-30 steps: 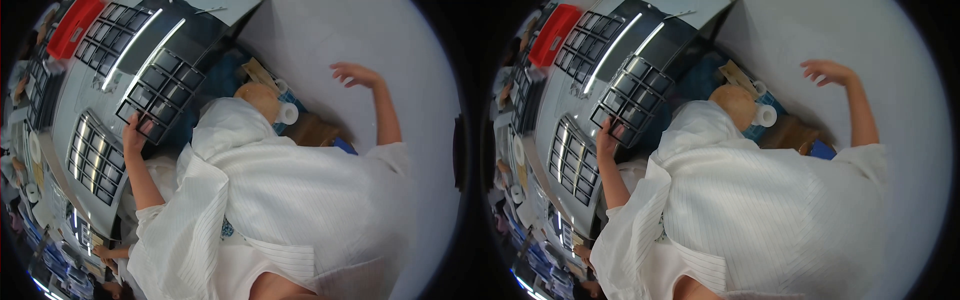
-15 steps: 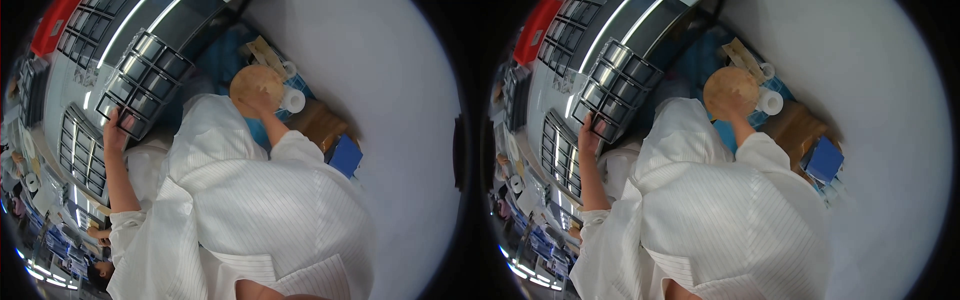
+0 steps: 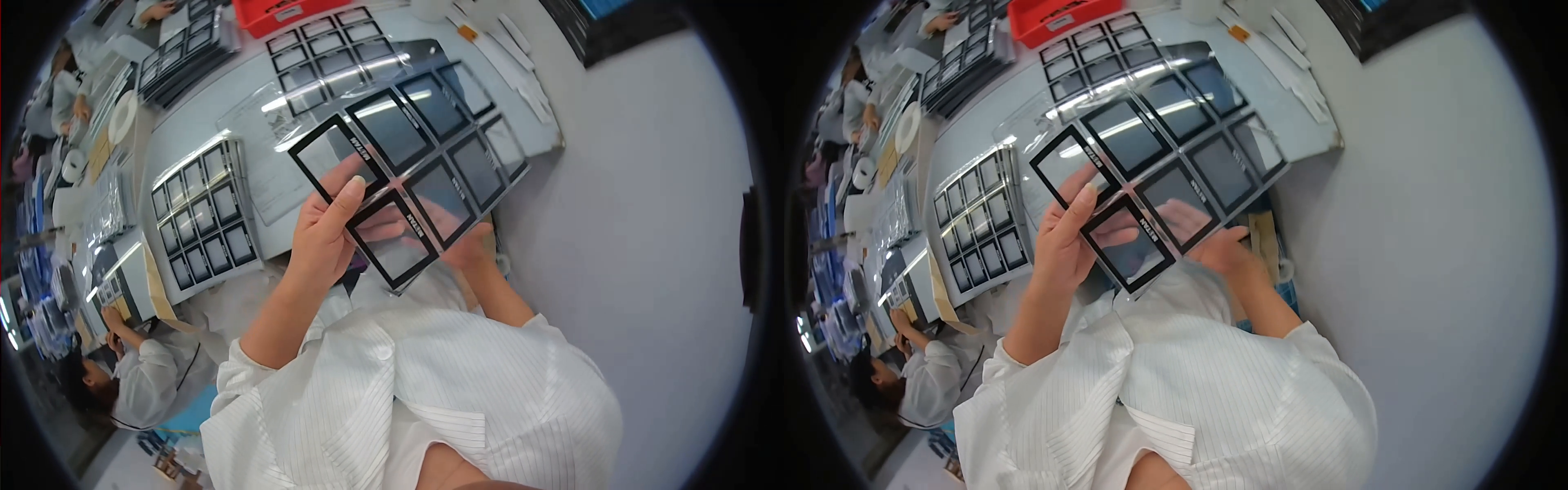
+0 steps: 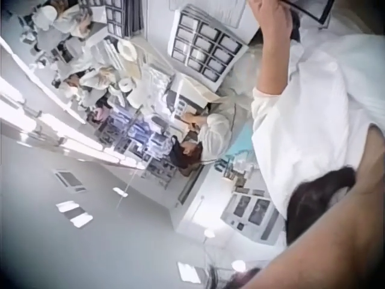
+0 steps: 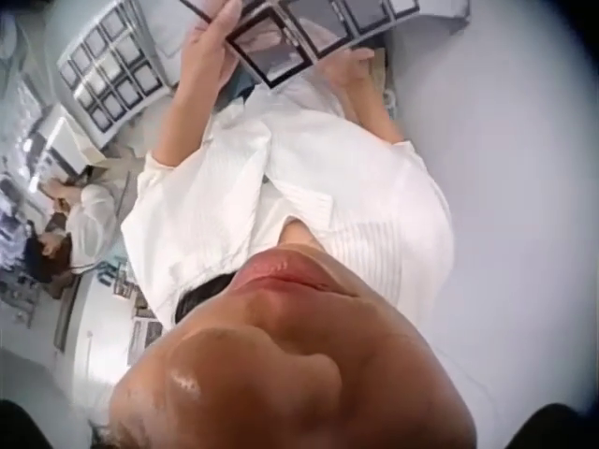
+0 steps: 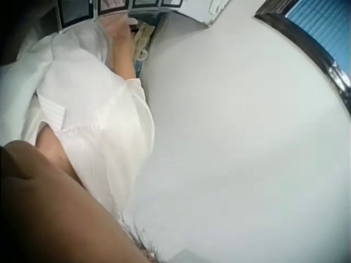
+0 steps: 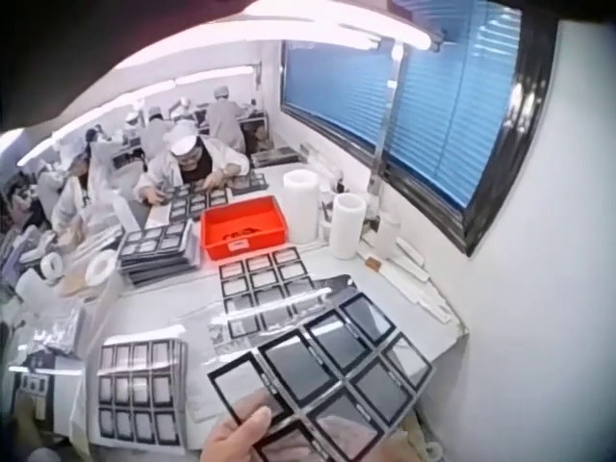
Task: The person places small components into a grid tray by hand.
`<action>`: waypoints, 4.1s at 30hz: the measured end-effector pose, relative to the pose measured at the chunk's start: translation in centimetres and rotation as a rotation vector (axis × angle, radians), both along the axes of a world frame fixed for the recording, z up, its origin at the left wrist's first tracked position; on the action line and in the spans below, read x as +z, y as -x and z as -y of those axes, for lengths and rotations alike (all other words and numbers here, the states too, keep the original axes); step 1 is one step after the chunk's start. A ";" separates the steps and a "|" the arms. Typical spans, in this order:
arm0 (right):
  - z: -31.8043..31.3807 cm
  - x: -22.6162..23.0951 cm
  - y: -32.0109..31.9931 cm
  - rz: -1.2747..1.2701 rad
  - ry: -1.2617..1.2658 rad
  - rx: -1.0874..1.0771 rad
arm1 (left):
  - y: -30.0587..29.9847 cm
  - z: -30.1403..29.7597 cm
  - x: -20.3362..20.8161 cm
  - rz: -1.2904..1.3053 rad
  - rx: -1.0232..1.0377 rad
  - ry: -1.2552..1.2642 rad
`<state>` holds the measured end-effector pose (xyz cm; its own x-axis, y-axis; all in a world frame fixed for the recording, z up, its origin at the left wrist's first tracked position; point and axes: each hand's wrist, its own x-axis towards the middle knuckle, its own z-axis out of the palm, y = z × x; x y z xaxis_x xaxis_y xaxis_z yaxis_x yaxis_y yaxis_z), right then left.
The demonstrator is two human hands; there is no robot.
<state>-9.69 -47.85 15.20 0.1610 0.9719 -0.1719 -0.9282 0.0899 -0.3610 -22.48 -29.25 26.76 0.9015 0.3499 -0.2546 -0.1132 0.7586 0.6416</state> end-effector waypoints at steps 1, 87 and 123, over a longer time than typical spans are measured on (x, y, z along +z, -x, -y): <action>-1.2 2.7 -0.8 0.023 -0.023 -0.169 | -0.1 -0.5 0.1 0.024 0.082 -0.040; -46.9 -5.7 7.0 2.522 -0.151 0.374 | 14.6 -10.0 -19.0 -0.951 1.295 -1.276; -47.4 -5.8 7.1 2.335 0.077 0.470 | 30.9 -15.4 -16.7 -0.334 1.484 -0.123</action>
